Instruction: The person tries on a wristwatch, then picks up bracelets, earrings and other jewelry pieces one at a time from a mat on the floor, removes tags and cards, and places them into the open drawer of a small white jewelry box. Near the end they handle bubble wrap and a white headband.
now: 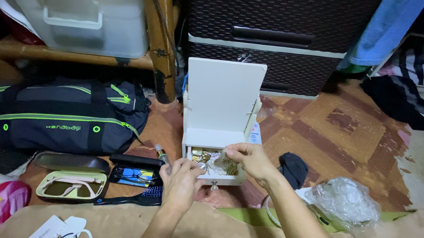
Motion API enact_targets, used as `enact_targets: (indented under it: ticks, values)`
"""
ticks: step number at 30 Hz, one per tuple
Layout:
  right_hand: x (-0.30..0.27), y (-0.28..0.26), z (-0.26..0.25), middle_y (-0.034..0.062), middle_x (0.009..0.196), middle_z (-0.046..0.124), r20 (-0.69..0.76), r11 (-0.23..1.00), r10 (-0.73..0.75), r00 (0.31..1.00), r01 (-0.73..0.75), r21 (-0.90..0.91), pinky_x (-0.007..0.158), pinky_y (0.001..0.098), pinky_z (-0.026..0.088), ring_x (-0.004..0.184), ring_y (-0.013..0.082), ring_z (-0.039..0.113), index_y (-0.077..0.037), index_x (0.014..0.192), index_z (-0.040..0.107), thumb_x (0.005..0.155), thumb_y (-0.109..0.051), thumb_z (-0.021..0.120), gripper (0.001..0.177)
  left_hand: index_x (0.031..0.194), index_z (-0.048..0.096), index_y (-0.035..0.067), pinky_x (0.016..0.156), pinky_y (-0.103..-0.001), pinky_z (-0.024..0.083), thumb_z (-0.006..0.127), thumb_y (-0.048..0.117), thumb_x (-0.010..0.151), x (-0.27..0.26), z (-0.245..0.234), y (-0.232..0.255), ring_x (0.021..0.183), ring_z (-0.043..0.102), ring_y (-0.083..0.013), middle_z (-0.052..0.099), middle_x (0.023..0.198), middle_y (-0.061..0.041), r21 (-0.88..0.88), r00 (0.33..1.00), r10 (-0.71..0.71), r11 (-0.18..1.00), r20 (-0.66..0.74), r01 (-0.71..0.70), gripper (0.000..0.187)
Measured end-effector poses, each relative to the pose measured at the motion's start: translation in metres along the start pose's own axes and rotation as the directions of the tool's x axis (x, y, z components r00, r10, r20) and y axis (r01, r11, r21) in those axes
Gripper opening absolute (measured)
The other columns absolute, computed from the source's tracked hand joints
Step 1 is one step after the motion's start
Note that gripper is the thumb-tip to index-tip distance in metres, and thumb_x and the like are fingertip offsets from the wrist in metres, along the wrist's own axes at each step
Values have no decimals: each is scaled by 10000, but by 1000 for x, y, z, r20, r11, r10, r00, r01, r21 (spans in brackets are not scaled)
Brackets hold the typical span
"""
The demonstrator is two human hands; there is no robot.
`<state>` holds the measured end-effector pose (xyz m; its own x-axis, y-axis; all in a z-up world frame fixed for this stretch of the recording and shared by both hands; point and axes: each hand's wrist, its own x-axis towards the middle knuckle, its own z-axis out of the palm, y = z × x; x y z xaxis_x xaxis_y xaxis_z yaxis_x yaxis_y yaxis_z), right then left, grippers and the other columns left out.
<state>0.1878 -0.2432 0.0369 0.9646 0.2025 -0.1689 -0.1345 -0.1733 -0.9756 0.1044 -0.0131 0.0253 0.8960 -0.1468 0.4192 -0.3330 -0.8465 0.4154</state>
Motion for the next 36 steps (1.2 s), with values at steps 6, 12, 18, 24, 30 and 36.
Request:
enact_targets:
  ticks: [6, 12, 18, 24, 30, 36]
  values:
    - [-16, -13, 7, -21, 882, 716, -6, 949, -267, 964, 262, -173, 728, 235, 518, 800, 62, 605, -39, 1068, 757, 932, -143, 710, 178, 1059, 774, 168, 985, -476, 290, 799, 303, 808, 12, -14, 29, 1163, 568, -206, 718, 1086, 12, -236, 969, -63, 972, -237, 5, 285]
    - [-34, -19, 14, -52, 900, 731, 37, 915, -360, 932, 361, -179, 701, 251, 499, 793, 44, 600, -57, 1059, 758, 959, -171, 683, 170, 940, 787, 186, 995, -450, 283, 785, 306, 829, 27, -19, 49, 1090, 618, -152, 762, 985, 54, -272, 942, -68, 962, -328, -26, 164]
    - [-33, -22, 14, -35, 857, 719, -29, 929, -314, 949, 301, -215, 657, 247, 511, 719, 47, 581, -54, 1068, 761, 947, -192, 701, 193, 959, 794, 189, 996, -459, 272, 757, 245, 855, 27, -17, 43, 1077, 607, -161, 750, 979, 50, -246, 954, -48, 969, -297, -27, 124]
    - [-30, -1, 14, -37, 847, 705, -75, 943, -253, 965, 228, -243, 615, 241, 467, 692, 48, 536, -19, 1036, 776, 944, -193, 714, 206, 964, 783, 199, 970, -438, 289, 735, 201, 840, 6, -25, 19, 1114, 585, -184, 717, 1045, 40, -240, 954, -138, 968, -265, 73, 133]
    - [-10, 30, 17, 72, 848, 731, -154, 808, -431, 889, 304, -505, 690, 318, 529, 742, 167, 641, -63, 964, 815, 870, -220, 767, 189, 971, 778, 183, 962, -445, 299, 745, 167, 838, -34, -30, 5, 1129, 576, -219, 711, 1063, 19, -285, 961, -208, 947, -181, 151, 138]
    - [-9, 24, 36, 168, 951, 696, -318, 664, -598, 736, 232, -711, 816, 440, 500, 916, 344, 635, -94, 967, 816, 877, -241, 758, 182, 1036, 779, 172, 942, -453, 416, 770, 117, 775, -60, -43, -33, 1134, 560, -275, 675, 1125, -26, -257, 952, -296, 929, -83, 266, 267]
